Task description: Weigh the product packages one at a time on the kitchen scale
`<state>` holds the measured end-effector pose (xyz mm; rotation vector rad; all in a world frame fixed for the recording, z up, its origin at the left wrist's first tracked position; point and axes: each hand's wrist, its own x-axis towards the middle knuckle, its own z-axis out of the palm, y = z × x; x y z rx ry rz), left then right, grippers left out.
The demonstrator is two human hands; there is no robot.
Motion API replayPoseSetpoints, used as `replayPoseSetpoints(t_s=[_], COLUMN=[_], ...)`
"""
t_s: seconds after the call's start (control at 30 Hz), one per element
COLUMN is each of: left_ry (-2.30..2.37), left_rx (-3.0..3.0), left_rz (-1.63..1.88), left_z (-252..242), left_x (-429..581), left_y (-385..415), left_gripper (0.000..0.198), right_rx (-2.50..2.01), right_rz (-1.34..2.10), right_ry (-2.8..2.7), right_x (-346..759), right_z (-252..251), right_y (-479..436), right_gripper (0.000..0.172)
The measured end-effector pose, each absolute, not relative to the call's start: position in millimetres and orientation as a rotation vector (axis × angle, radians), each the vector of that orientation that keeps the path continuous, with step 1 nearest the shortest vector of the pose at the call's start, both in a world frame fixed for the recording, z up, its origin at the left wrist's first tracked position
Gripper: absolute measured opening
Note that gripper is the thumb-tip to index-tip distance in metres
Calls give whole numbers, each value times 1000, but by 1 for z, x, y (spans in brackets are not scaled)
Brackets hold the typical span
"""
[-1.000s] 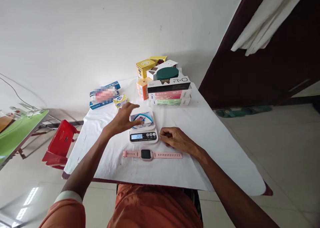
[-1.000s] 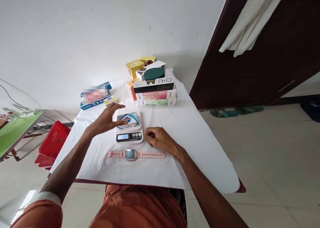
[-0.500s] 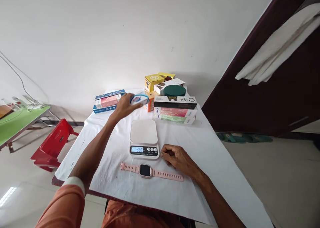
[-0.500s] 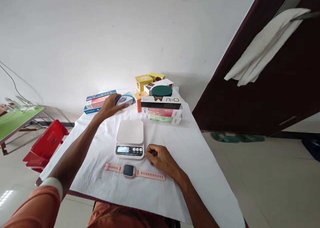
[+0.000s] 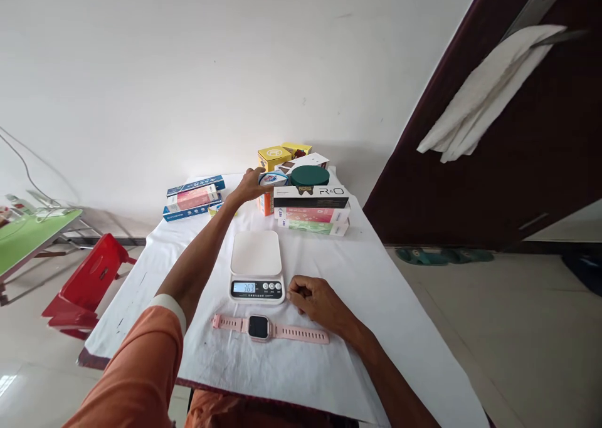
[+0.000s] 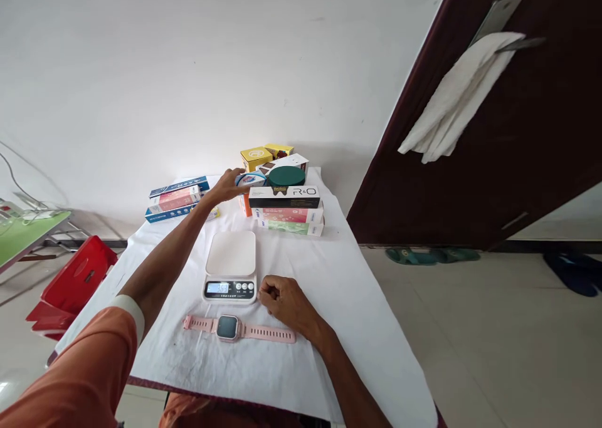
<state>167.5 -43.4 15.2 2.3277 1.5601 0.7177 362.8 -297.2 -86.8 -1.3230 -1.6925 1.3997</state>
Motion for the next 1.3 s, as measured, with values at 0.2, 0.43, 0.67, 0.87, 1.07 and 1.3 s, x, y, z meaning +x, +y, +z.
replayPoseSetpoints(t_s=[0.2,0.43,0.67,0.87,1.07,1.3], left_ry=[1645,2147,2106,2008,1890,1481], left_rx=[2276,2242,2157,2048,1876,2090], left_rz=[832,441,463,623,788,914], left_z=[0,-38,-62,-58,-45,-12], left_x=[110,37,38,38,31,64], left_y=[-74,-106,-96,-98,-141,-195], left_gripper=[60,48,47,47,47,50], right_rx=[-1305,-1306,-1314,-1323,-1296,-1272], right_rz=[1354,1312,1389,1417,1396,1397], right_ry=[-1760,-1789,-1724,-1700,-1731,-1716], right_x=[364,362,362,364,365,365], right_z=[-85,-81,-78,-78,-77,-78], right_y=[-297,-296,-297,-296,-295,-295], right_gripper=[17,22,26,23,23,23])
